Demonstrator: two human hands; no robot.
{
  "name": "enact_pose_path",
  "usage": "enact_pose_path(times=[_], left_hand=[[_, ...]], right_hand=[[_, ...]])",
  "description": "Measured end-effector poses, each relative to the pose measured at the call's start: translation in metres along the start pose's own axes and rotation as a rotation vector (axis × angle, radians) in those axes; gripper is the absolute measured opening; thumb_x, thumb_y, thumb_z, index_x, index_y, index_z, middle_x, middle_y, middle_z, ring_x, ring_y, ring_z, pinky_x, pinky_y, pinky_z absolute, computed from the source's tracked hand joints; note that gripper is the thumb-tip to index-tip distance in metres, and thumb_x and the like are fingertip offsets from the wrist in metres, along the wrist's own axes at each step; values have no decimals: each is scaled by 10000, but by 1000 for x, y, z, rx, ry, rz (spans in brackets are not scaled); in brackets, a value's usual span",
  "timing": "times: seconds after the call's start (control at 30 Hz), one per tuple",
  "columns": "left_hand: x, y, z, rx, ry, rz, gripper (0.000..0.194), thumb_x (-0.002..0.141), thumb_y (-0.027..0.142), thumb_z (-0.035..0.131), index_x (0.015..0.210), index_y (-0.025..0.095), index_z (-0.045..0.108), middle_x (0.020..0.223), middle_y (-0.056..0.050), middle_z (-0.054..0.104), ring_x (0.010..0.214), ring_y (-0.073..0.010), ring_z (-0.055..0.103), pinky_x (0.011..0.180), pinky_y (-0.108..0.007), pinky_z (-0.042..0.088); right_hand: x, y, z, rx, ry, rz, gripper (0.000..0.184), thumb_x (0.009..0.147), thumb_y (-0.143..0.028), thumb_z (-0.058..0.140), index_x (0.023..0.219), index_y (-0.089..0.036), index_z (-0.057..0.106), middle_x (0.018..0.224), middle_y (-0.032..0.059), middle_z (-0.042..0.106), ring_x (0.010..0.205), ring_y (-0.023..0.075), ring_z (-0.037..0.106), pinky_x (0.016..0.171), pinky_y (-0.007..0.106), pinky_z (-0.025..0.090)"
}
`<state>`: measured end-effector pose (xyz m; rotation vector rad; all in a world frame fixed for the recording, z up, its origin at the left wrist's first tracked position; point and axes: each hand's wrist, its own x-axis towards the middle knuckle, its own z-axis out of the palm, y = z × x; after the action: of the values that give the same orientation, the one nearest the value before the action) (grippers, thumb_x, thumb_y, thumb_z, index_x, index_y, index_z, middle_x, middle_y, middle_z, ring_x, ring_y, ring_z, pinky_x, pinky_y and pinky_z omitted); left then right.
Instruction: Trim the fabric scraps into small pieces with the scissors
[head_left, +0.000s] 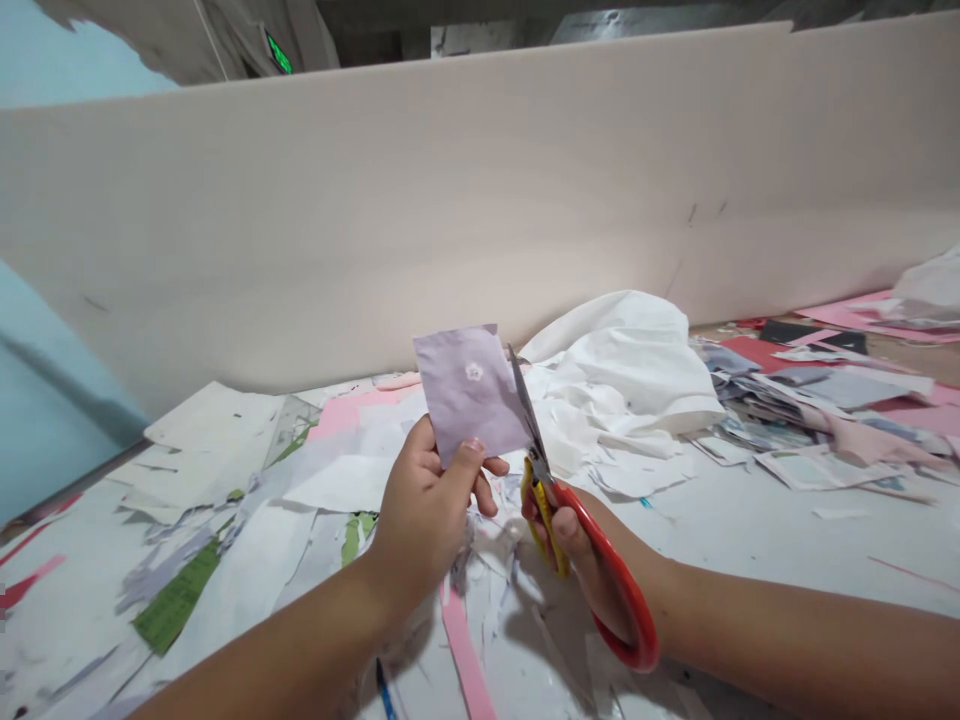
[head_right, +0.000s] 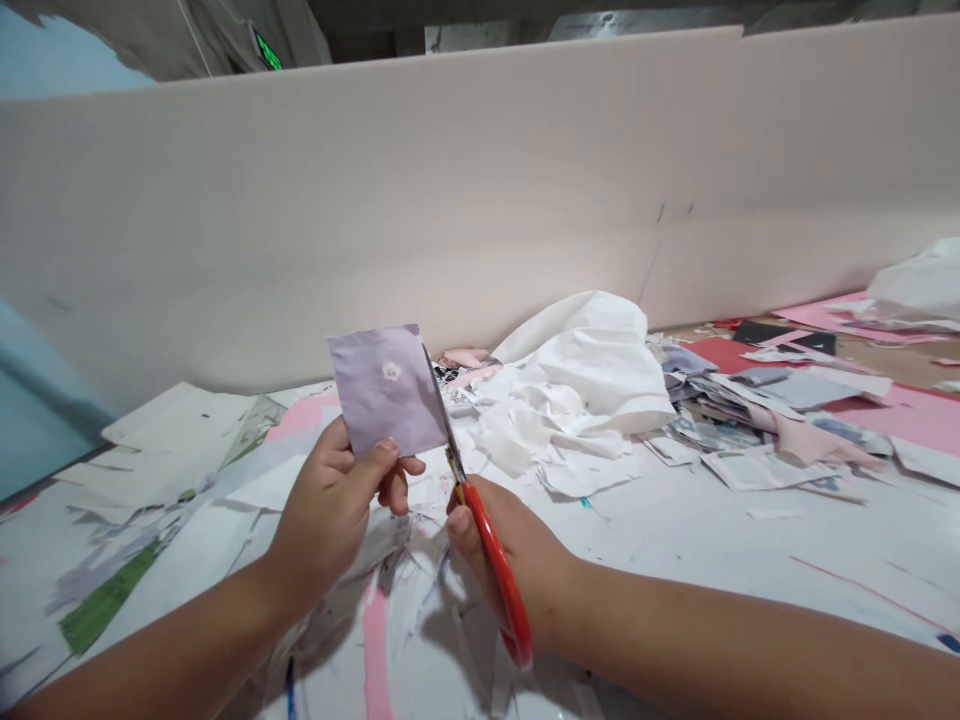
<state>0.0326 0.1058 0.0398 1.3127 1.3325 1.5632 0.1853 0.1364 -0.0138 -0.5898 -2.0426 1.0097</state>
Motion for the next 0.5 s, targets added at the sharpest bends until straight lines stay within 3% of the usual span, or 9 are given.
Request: enact_pose_path(times=[0.5], left_hand=[[-3,0,2,24,20,25,106,810,300,511,836,205,473,632,45,637,408,-56,526,463,-193,414]], right_hand=[[1,7,0,-162,1,77,491,868,-586,129,667,-190,339,596,-19,358,537,115,303,490,262,278]])
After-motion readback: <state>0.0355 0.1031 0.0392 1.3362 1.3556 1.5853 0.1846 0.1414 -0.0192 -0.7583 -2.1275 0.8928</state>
